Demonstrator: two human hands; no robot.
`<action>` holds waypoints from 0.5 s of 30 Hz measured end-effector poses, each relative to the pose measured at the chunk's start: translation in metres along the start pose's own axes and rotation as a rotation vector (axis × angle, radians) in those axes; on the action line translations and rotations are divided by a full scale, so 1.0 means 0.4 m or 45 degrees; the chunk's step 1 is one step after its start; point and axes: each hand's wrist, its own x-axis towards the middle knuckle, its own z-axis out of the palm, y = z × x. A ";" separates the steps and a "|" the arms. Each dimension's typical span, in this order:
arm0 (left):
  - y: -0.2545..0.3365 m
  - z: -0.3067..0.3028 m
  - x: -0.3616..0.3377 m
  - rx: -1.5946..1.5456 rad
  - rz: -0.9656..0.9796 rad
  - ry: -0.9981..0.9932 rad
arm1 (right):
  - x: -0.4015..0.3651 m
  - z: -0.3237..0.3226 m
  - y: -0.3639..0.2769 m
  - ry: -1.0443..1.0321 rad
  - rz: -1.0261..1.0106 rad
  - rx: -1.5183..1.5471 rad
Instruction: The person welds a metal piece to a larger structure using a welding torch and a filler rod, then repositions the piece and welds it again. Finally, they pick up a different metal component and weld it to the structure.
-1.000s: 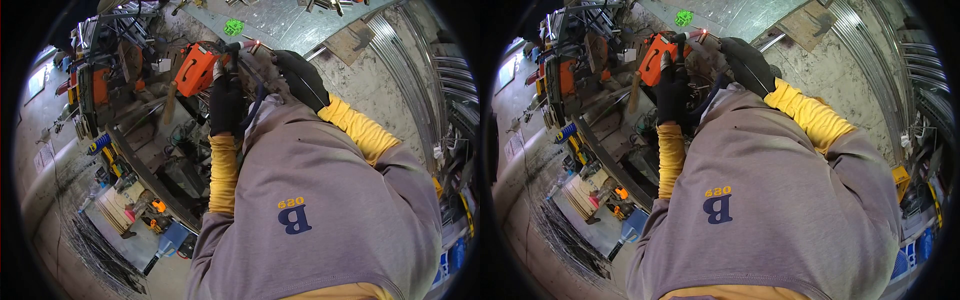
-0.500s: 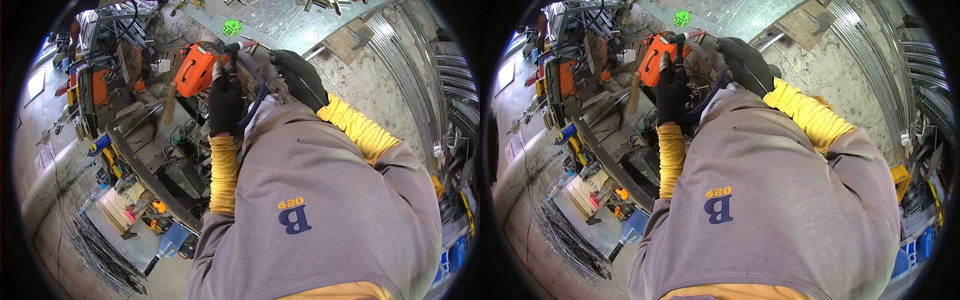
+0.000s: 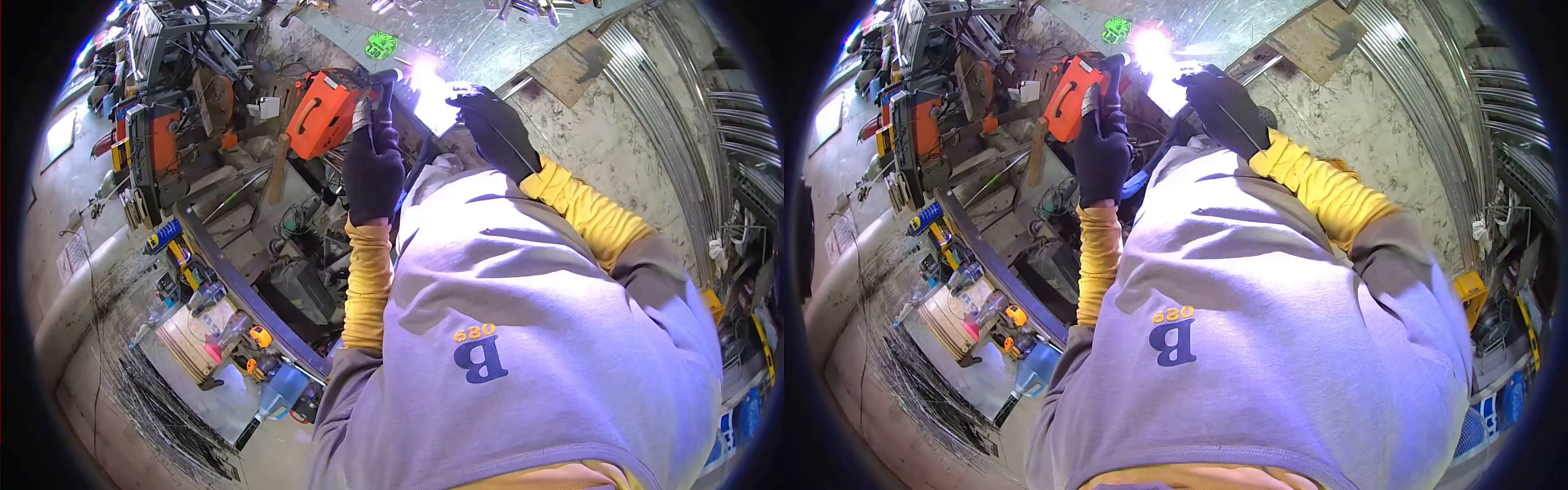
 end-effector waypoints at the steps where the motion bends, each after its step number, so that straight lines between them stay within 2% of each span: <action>1: 0.009 0.010 0.022 0.055 -0.009 0.005 | 0.016 -0.006 0.004 0.134 0.151 0.404; 2: 0.020 0.009 0.024 0.116 -0.031 0.002 | 0.027 -0.020 -0.012 0.258 0.311 0.818; 3: 0.031 0.007 0.021 0.116 -0.031 0.005 | 0.042 -0.039 -0.022 0.258 0.308 0.820; 5: 0.047 0.003 0.011 -0.202 0.065 0.016 | 0.066 -0.076 -0.037 0.318 0.406 0.703; 6: 0.042 0.001 0.019 -0.197 -0.016 -0.062 | 0.072 -0.061 -0.014 0.351 0.342 0.531; 7: 0.028 0.003 0.023 -0.194 -0.013 -0.063 | 0.076 -0.052 0.002 0.355 0.343 0.531; 9: 0.005 0.009 0.026 -0.283 -0.187 -0.131 | 0.083 -0.043 0.024 0.337 0.189 0.355; 10: 0.002 0.014 0.025 -0.280 -0.187 -0.133 | 0.087 -0.034 0.028 0.316 0.218 0.369; 12: 0.006 0.023 0.021 -0.536 -0.225 -0.107 | 0.100 -0.016 0.040 0.317 0.171 0.304; 15: 0.015 0.015 0.021 -0.334 -0.271 -0.119 | 0.112 -0.009 0.042 0.294 0.098 0.221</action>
